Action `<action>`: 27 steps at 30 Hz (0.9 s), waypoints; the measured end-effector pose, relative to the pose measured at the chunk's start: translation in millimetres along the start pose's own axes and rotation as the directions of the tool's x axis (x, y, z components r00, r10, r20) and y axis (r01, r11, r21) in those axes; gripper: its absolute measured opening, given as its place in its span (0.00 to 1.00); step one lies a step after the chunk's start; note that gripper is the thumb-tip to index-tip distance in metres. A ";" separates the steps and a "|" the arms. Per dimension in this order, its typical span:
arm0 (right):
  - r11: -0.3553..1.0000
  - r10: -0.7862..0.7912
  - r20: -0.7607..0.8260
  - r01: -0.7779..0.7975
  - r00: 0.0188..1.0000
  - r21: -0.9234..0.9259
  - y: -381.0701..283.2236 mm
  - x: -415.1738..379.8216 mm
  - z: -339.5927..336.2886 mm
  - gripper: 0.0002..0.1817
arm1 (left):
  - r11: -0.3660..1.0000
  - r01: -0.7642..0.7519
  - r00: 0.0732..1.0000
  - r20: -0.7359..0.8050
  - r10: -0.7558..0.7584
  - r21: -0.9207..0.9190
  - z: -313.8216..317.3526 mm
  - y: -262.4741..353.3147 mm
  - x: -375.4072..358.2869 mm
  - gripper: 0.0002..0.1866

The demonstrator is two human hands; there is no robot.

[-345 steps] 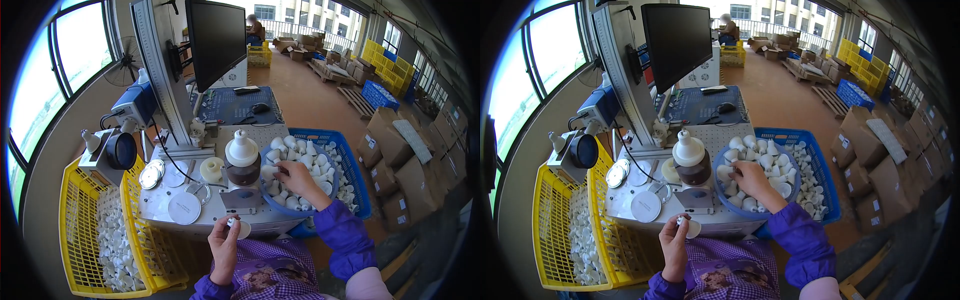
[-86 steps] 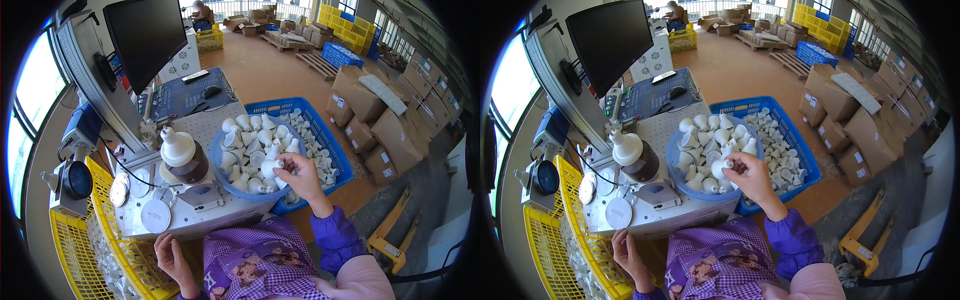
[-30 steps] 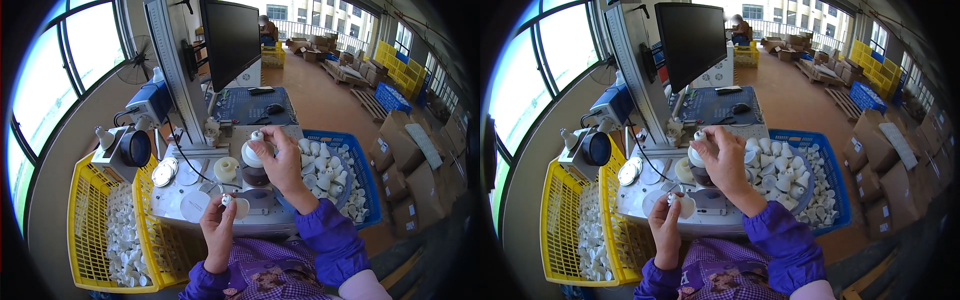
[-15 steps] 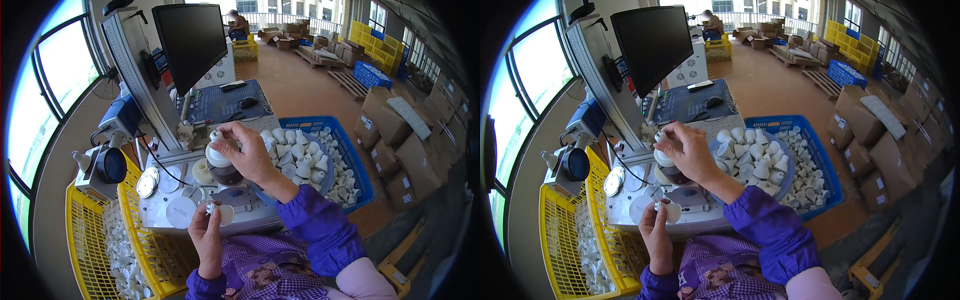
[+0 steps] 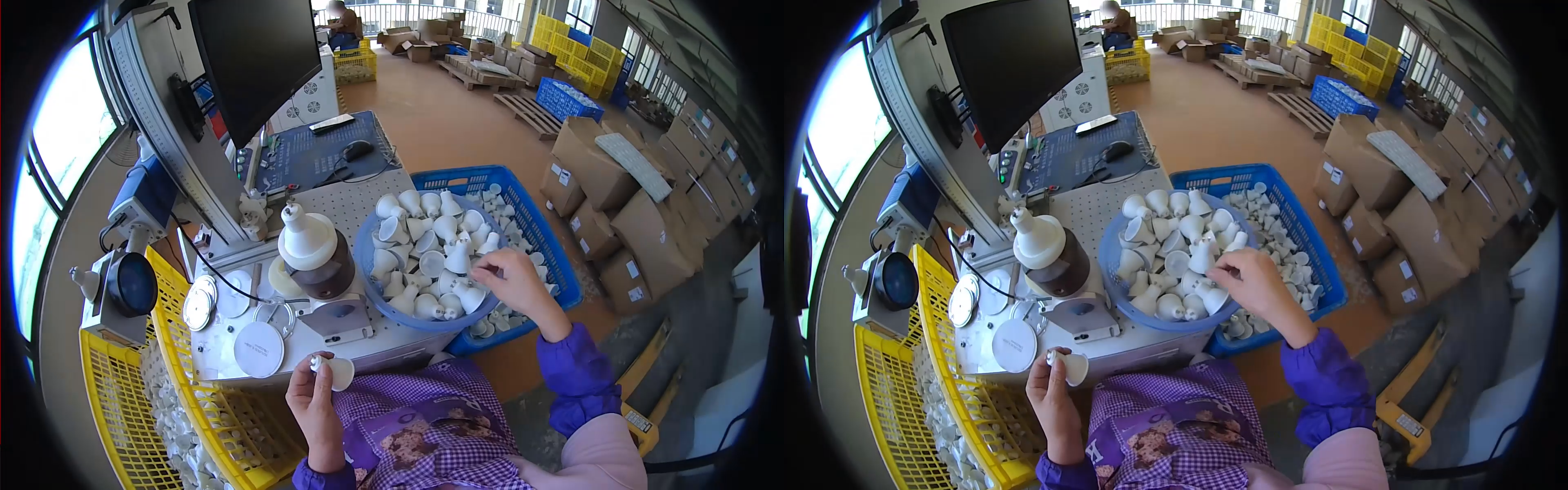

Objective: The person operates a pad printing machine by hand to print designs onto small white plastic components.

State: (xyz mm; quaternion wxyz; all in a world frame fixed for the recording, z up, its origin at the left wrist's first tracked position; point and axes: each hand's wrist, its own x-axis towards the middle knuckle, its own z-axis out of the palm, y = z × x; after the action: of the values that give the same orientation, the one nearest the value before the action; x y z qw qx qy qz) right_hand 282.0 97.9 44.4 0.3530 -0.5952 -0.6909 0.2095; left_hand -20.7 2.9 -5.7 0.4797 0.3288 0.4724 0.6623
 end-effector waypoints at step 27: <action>0.981 0.071 -0.180 -0.101 0.981 -0.168 16.8 -39.2 52.7 0.18 | 0.998 -0.045 0.998 0.052 0.047 -0.038 10.8 2.6 -22.6 0.09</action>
State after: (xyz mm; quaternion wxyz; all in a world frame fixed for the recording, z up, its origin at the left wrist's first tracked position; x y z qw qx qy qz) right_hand 256.2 70.2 -11.8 0.3482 -0.6695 -0.6469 0.1102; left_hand -4.6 -15.4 0.7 0.4828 0.3482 0.4397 0.6726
